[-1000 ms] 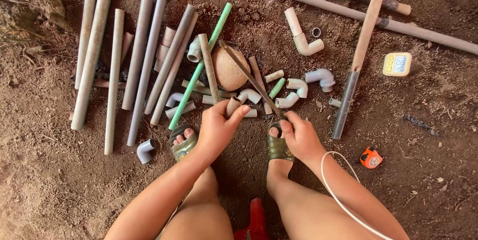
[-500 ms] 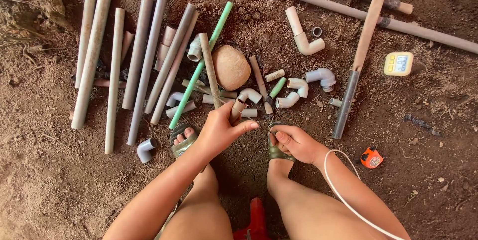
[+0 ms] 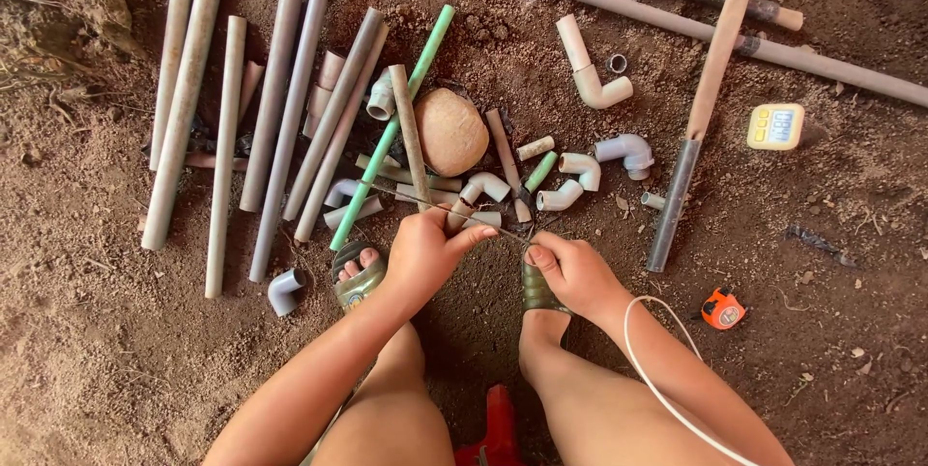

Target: The person sits on the ground and uses a knife to scrape and clean the ends of metal pipes. They then insert a smaller pipe into a larger one and secure the connection by wrapping a wire around the joint.

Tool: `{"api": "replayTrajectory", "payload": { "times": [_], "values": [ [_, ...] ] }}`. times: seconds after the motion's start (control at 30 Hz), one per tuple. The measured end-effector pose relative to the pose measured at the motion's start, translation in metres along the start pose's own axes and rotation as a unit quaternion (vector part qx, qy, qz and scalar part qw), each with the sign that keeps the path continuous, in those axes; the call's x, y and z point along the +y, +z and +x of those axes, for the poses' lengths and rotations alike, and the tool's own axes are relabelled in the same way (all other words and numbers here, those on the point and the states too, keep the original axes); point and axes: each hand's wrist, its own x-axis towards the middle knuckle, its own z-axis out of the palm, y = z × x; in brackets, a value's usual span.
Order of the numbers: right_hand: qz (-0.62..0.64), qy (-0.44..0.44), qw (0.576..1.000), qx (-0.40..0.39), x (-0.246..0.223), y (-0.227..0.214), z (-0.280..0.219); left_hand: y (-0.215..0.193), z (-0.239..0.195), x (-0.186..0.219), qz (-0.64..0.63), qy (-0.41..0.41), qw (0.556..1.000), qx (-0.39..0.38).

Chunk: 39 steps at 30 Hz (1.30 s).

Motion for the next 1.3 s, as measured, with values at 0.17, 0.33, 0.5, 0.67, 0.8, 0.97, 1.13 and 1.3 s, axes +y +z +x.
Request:
{"api": "replayTrajectory", "payload": {
  "times": [0.17,0.33,0.5,0.67,0.8,0.97,1.13,1.3],
  "values": [
    [-0.083,0.004,0.995,0.057,0.008,0.007,-0.002,0.001,-0.001,0.006,0.012,-0.011,1.000,0.008],
    [-0.070,0.052,0.990,0.110,0.014,-0.005,-0.001,-0.002,0.006,0.003,0.005,-0.027,0.999,0.017],
    [-0.041,0.073,0.992,0.092,0.009,-0.003,-0.001,-0.005,0.010,-0.006,-0.008,-0.023,0.999,0.022],
    [-0.022,0.086,0.991,0.099,0.026,-0.004,0.000,-0.015,0.016,-0.015,0.034,0.011,0.999,0.004],
    [-0.039,0.084,0.991,0.098,0.042,-0.004,-0.004,-0.046,0.009,-0.023,0.045,0.187,0.976,0.106],
    [-0.028,0.091,0.991,0.095,0.057,-0.004,-0.009,-0.086,0.009,-0.059,0.046,0.240,0.939,0.242],
    [-0.006,0.100,0.992,0.080,0.060,-0.003,-0.014,-0.073,0.028,-0.128,0.090,0.166,0.952,0.241],
    [0.006,0.118,0.990,0.074,0.065,0.001,-0.017,-0.066,0.032,-0.141,0.014,0.078,0.965,0.251]
  ]
}}
